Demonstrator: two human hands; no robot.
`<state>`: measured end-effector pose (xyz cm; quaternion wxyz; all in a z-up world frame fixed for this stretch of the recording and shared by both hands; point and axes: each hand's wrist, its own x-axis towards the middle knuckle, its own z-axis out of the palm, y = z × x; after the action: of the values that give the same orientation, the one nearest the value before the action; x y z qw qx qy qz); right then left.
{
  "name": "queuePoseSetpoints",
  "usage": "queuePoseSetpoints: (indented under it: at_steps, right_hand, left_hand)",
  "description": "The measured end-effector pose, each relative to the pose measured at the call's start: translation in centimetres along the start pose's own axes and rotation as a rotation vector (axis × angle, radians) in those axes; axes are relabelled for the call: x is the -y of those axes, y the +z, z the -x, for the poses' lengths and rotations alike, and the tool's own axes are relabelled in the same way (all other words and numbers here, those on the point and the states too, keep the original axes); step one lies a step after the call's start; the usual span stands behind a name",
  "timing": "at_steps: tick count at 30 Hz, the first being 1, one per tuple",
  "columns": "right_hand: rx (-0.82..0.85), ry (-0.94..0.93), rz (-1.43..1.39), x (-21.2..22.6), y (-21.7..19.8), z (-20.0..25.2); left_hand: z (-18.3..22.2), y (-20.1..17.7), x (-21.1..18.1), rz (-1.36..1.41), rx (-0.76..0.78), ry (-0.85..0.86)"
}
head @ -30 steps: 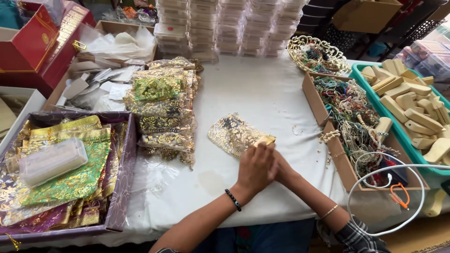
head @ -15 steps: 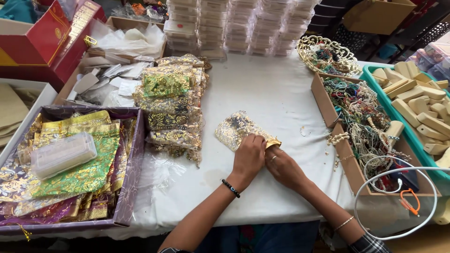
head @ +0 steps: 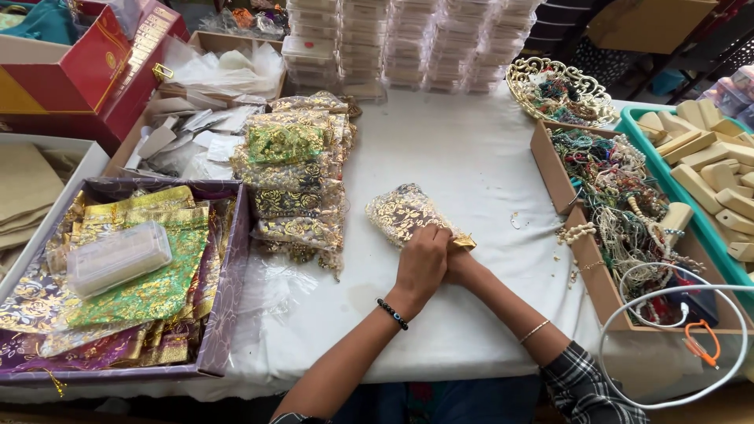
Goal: Packing necklaces and various decorative items into small gold and silver pouches.
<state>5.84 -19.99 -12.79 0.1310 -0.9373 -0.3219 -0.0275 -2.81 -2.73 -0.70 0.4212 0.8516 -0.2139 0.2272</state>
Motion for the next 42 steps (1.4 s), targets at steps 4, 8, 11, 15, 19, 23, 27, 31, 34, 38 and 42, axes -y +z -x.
queuePoseSetpoints:
  at_steps: [4, 8, 11, 15, 19, 23, 27, 31, 34, 38, 42]
  right_hand:
    - [-0.095, -0.088, 0.103, -8.5, 9.3, -0.6]
    - [0.071, 0.029, -0.007, -7.3, 7.9, 0.4]
    - [0.069, -0.053, 0.046, 0.2, -0.6, 2.4]
    - [0.108, 0.164, -0.219, 5.5, -5.8, 4.8]
    - [0.139, 0.090, -0.226, 5.5, -5.4, 3.2]
    - [0.136, 0.009, -0.179, 7.0, -6.2, 1.6]
    - [0.222, 0.125, -0.153, 8.4, -7.4, 1.7]
    - [0.100, 0.037, -0.231, 7.7, -6.4, 2.3]
    - [0.057, -0.017, -0.133, 6.8, -5.4, 2.6]
    - [0.028, 0.007, -0.185, 3.9, -1.2, 1.8]
    - [-0.082, -0.065, -0.017, -0.2, 3.5, 0.2]
  left_hand:
    - [0.2, 0.6, 0.4, -0.019, -0.054, 0.082]
    - [0.3, 0.3, -0.1, -0.038, -0.017, 0.109]
    - [0.0, -0.9, -1.5, -0.142, -0.051, 0.207]
    - [0.7, 1.1, -0.8, -0.174, 0.085, 0.137]
    - [0.9, 3.8, 1.9, -0.343, -0.016, 0.181]
    - [0.1, 1.9, 2.4, -0.325, 0.131, 0.061]
    - [-0.1, 0.9, 2.1, -0.089, 0.143, -0.220]
    - [0.4, 2.0, 2.2, -0.275, 0.032, -0.121]
    - [0.2, 1.2, 0.7, -0.405, 0.042, 0.010]
    - [0.0, 1.1, 0.2, -0.424, 0.077, 0.082]
    - [0.1, 0.9, 0.9, -0.455, 0.035, 0.168]
